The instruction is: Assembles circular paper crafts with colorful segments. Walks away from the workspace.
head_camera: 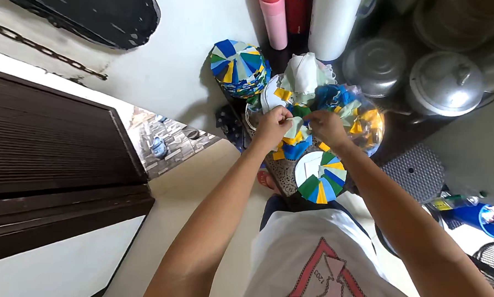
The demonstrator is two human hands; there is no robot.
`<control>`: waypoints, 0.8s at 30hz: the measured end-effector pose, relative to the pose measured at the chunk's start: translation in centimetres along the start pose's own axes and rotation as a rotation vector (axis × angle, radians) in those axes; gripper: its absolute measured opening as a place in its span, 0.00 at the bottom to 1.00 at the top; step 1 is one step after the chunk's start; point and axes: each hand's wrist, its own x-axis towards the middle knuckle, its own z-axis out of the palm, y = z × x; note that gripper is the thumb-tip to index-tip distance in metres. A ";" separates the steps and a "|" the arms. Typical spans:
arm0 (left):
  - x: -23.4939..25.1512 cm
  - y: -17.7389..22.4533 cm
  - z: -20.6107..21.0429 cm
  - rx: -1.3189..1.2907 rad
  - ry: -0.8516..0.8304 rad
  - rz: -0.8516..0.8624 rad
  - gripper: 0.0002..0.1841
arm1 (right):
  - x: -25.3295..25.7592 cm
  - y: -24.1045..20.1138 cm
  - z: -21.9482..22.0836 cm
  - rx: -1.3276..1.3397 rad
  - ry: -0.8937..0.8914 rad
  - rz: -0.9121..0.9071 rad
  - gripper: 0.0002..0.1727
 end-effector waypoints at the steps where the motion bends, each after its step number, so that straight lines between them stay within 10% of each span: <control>1: 0.0 0.0 0.0 0.001 0.004 0.005 0.09 | 0.1 0.0 -0.1 0.053 -0.008 0.017 0.19; 5: -0.4 0.6 -0.1 0.104 -0.024 0.095 0.07 | 0.4 -0.4 0.0 0.239 -0.097 -0.014 0.28; 10: -2.1 1.5 0.0 0.128 -0.015 0.125 0.07 | -0.9 -0.6 0.1 0.341 -0.255 0.065 0.15; 24: -13.6 -7.0 9.6 -0.168 -0.146 -0.484 0.12 | -8.8 2.7 4.6 -0.112 -0.613 0.244 0.14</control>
